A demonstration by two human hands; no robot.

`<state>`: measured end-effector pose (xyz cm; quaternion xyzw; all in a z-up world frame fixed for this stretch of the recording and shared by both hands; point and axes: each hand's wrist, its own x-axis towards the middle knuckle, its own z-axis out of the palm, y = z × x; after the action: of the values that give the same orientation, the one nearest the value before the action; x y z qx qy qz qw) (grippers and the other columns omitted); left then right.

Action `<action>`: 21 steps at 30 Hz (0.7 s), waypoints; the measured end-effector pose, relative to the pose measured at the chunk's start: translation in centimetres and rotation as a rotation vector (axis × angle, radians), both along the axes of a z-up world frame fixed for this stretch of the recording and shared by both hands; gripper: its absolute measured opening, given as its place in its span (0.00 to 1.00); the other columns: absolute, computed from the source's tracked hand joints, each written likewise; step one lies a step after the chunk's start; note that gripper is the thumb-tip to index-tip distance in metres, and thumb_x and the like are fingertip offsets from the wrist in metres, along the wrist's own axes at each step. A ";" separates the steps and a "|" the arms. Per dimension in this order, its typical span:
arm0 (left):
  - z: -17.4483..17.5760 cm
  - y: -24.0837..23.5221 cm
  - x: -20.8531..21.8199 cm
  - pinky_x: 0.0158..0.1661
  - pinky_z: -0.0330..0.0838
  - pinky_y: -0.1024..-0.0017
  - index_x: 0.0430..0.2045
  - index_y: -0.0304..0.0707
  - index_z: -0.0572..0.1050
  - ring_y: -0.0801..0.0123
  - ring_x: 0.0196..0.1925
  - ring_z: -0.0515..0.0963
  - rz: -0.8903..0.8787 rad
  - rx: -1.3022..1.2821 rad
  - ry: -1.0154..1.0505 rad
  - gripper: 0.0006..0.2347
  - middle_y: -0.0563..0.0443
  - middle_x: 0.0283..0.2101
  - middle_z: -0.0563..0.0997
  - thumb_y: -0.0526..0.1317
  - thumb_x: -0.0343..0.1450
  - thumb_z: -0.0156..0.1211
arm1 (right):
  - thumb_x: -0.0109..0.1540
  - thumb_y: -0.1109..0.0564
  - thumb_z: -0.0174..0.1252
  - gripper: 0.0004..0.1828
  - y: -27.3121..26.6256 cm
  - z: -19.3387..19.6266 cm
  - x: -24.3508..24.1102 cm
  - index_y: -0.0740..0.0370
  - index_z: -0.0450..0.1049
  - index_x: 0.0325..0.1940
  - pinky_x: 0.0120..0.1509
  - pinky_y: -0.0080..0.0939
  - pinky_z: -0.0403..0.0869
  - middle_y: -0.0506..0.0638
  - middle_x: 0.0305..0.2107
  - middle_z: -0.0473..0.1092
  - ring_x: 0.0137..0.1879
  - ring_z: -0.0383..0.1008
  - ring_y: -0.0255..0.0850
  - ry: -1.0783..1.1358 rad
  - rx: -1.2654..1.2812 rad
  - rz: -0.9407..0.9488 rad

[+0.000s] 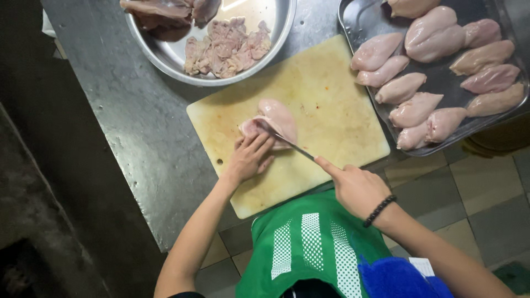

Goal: The person slices chicken breasts with a knife on a cutting board and moves them onto a metal tray.

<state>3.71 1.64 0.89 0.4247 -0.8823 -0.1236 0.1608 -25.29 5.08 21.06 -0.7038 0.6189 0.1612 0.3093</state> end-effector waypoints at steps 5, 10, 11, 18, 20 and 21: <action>-0.1 -0.4 0.4 0.58 0.62 0.57 0.56 0.46 0.74 0.58 0.63 0.70 -0.003 -0.026 -0.018 0.20 0.52 0.62 0.73 0.50 0.71 0.62 | 0.65 0.54 0.46 0.32 -1.0 -0.9 0.9 0.28 0.59 0.73 0.39 0.61 0.76 0.61 0.30 0.73 0.34 0.77 0.62 -0.018 -0.037 0.030; 0.1 -0.4 0.5 0.58 0.61 0.57 0.55 0.47 0.75 0.57 0.64 0.70 0.006 -0.037 -0.014 0.20 0.51 0.61 0.73 0.51 0.71 0.62 | 0.64 0.55 0.46 0.33 -0.9 -1.0 1.0 0.28 0.60 0.73 0.39 0.61 0.76 0.61 0.29 0.73 0.33 0.77 0.61 -0.023 -0.023 0.047; 0.1 -0.5 0.4 0.58 0.61 0.57 0.55 0.47 0.75 0.57 0.64 0.70 -0.002 -0.038 -0.011 0.20 0.51 0.61 0.73 0.51 0.71 0.62 | 0.65 0.55 0.45 0.32 -0.9 -1.2 1.0 0.27 0.60 0.72 0.40 0.61 0.76 0.61 0.29 0.73 0.33 0.77 0.61 -0.011 -0.024 0.037; 0.0 -0.6 0.7 0.58 0.60 0.57 0.56 0.49 0.75 0.59 0.65 0.69 0.000 -0.004 -0.027 0.20 0.53 0.61 0.73 0.50 0.70 0.63 | 0.60 0.59 0.48 0.38 -0.4 -1.4 -0.8 0.28 0.60 0.73 0.44 0.61 0.76 0.61 0.30 0.75 0.37 0.78 0.61 -0.018 0.037 0.033; 0.0 -0.3 1.0 0.58 0.60 0.57 0.56 0.50 0.75 0.59 0.66 0.69 -0.003 0.021 -0.043 0.20 0.53 0.61 0.73 0.50 0.70 0.63 | 0.62 0.54 0.49 0.35 -0.4 -0.5 -2.0 0.28 0.58 0.73 0.45 0.62 0.76 0.61 0.33 0.76 0.39 0.79 0.61 0.053 0.133 0.039; 0.0 -0.2 1.1 0.59 0.59 0.56 0.56 0.51 0.75 0.58 0.67 0.67 -0.012 -0.044 -0.016 0.21 0.52 0.62 0.72 0.50 0.68 0.63 | 0.62 0.54 0.49 0.35 -0.3 -0.2 -2.0 0.28 0.58 0.73 0.45 0.62 0.76 0.61 0.33 0.76 0.39 0.79 0.61 0.055 0.125 0.035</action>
<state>4.78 1.43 0.93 0.4165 -0.8887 -0.1018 0.1622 -27.29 4.73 20.81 -0.6891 0.6036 0.2240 0.3325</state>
